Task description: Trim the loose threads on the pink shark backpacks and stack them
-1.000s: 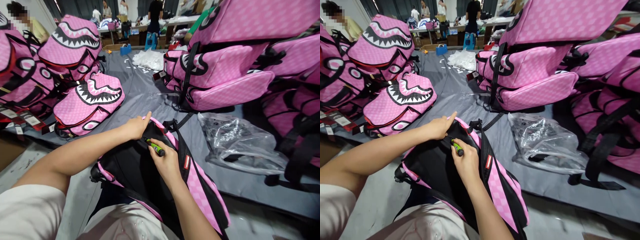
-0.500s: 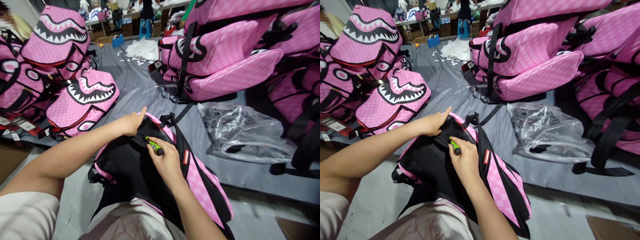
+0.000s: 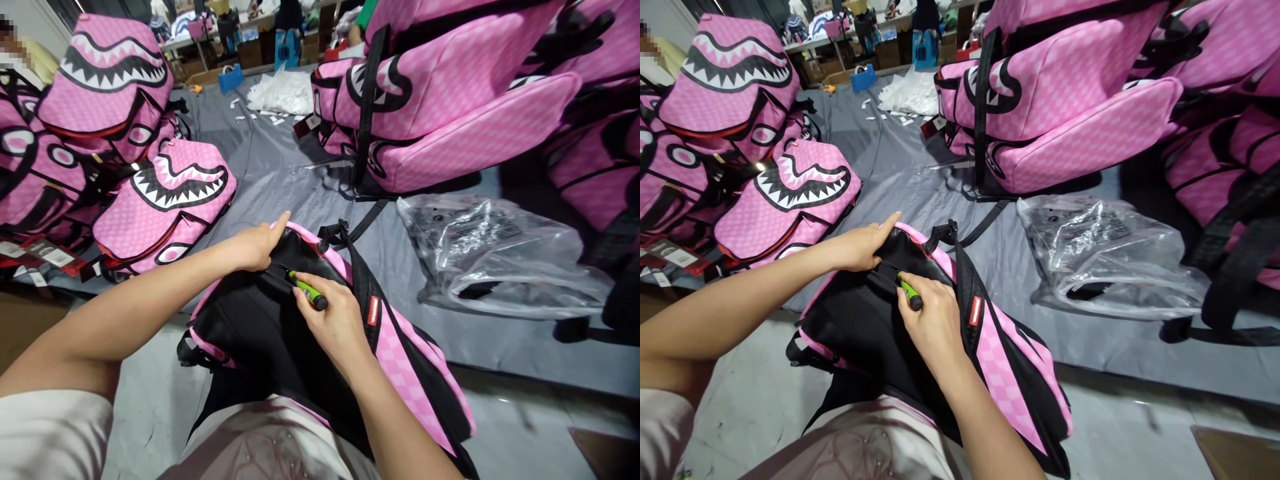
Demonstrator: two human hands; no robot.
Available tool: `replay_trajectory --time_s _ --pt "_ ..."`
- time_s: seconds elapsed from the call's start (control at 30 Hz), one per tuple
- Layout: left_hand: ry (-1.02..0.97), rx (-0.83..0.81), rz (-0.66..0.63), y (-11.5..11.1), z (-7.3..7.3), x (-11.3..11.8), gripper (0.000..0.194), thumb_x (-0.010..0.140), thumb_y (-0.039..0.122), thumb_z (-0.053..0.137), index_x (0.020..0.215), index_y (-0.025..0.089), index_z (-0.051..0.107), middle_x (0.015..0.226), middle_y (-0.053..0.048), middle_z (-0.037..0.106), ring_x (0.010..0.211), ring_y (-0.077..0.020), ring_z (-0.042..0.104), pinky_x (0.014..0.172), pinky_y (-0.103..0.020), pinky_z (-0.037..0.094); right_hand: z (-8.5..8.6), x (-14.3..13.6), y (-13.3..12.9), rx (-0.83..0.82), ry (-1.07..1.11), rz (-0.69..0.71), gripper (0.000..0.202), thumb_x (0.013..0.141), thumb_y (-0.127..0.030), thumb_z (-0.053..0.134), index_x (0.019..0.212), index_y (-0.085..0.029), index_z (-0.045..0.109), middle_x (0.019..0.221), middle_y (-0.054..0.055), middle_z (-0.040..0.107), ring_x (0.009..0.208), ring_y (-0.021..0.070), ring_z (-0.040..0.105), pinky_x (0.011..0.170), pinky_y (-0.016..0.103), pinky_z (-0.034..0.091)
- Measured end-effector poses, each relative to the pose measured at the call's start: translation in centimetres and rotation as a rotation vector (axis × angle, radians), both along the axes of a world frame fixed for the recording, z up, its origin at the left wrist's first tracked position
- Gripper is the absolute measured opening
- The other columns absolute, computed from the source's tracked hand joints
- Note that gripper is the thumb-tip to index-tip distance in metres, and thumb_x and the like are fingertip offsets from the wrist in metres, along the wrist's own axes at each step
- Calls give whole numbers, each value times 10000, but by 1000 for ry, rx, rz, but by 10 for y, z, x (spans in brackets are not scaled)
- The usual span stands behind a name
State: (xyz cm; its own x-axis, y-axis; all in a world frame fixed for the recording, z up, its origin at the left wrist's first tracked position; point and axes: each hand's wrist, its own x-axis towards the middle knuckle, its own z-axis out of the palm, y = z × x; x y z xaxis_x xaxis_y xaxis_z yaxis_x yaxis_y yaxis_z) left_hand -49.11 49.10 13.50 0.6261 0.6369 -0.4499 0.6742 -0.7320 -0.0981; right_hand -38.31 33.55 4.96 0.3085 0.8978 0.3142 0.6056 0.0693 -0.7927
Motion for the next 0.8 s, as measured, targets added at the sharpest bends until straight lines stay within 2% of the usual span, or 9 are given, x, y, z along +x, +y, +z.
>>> replay_trajectory --time_s 0.3,0.53,0.7,0.8 --pt "-17 -88 12 6 5 -3 1036 840 195 591 1552 161 -161 1424 -197 474 1191 -251 604 908 -280 453 1 1 3 -33 63 -6 217 864 -241 649 1063 -235 738 1018 16 780 894 224 722 841 381 526" --pt "-60 -75 -16 7 1 -6 1034 834 175 600 1556 148 -139 1341 -192 532 1177 -258 609 909 -292 461 4 -4 10 -47 67 32 233 859 -211 656 1074 -248 739 986 25 784 842 210 724 839 360 541" --pt "-157 -142 -13 17 -6 -13 1049 803 171 601 1567 173 -117 1435 -203 472 1277 -280 545 986 -339 450 5 -4 13 -66 101 45 239 867 -217 649 1086 -253 736 993 28 781 900 211 726 867 345 556" --pt "-259 -209 -18 22 -8 -20 1026 792 187 579 1576 205 -82 1526 -172 392 1304 -264 522 1044 -360 429 4 -3 13 -61 106 47 237 873 -217 639 1087 -254 734 1009 23 780 904 212 726 880 357 554"
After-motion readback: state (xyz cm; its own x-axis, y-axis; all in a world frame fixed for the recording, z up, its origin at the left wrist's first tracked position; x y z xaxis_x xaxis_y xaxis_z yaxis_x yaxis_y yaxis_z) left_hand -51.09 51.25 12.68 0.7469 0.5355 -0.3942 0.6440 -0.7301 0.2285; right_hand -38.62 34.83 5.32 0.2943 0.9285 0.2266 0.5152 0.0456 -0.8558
